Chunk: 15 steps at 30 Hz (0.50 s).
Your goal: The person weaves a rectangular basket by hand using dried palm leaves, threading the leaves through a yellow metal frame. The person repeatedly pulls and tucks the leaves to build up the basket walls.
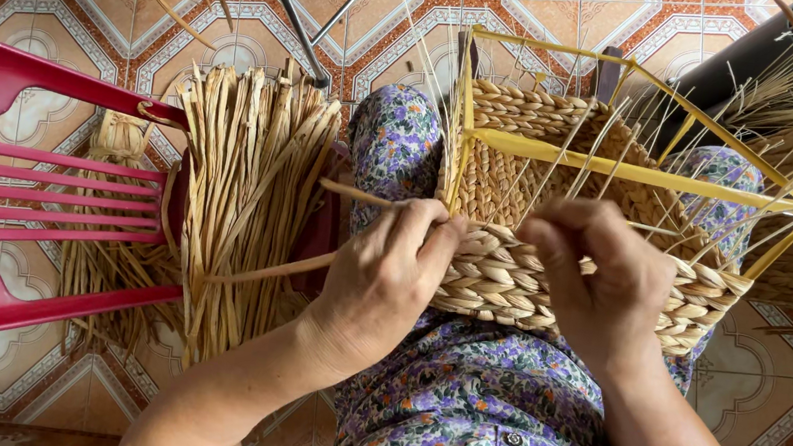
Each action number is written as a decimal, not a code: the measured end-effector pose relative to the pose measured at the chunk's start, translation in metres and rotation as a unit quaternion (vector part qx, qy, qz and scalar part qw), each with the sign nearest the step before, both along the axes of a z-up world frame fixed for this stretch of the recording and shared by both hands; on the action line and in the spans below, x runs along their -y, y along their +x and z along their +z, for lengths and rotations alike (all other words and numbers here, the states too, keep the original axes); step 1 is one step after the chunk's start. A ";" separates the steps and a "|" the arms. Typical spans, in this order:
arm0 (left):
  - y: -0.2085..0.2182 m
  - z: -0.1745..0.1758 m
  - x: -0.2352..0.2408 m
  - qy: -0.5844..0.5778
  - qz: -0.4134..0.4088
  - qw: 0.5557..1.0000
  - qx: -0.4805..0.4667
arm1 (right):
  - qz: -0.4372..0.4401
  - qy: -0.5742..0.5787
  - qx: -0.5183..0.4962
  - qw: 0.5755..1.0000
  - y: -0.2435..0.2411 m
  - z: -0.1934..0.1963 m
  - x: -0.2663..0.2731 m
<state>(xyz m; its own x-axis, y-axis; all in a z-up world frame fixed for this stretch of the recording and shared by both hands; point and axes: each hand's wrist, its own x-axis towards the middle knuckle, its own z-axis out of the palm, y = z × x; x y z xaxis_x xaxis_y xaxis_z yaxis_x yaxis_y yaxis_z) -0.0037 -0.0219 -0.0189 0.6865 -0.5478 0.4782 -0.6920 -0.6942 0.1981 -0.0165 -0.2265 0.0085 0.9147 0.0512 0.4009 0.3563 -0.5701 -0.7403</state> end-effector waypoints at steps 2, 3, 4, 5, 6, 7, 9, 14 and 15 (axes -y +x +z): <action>0.005 -0.010 -0.006 0.014 -0.010 1.000 -0.006 | 0.057 -0.017 -0.033 0.998 -0.004 0.005 -0.005; 0.009 -0.012 -0.008 0.021 -0.010 1.000 -0.002 | 0.078 -0.033 -0.021 0.996 -0.003 0.005 -0.009; 0.013 -0.011 -0.010 0.028 -0.009 1.000 0.002 | 0.098 -0.049 -0.009 0.994 0.000 0.003 -0.015; 0.017 -0.006 -0.012 0.027 -0.016 0.999 0.004 | 0.117 -0.065 0.003 0.991 0.002 0.002 -0.018; 0.021 0.002 -0.013 0.026 -0.023 0.999 0.006 | 0.111 -0.069 0.003 0.991 0.006 0.001 -0.019; 0.023 0.013 -0.013 0.025 -0.031 0.999 0.006 | 0.103 -0.072 -0.001 0.992 0.009 -0.002 -0.022; 0.020 0.039 -0.022 -0.044 -0.030 0.997 0.048 | 0.087 -0.076 0.005 0.993 0.013 -0.009 -0.022; -0.003 0.048 -0.030 -0.097 -0.014 0.995 0.014 | 0.038 -0.043 0.060 0.997 0.011 -0.026 -0.027; -0.002 0.035 -0.023 -0.071 0.005 0.997 0.003 | 0.032 -0.037 0.059 0.997 0.010 -0.029 -0.028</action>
<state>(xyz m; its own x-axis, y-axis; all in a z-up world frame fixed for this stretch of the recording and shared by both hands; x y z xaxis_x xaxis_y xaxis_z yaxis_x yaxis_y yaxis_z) -0.0057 0.0009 0.0156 0.6881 -0.4675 0.5550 -0.6872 -0.6655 0.2913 -0.0066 -0.1986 -0.0202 0.8549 0.1419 0.4991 0.4769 -0.5940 -0.6479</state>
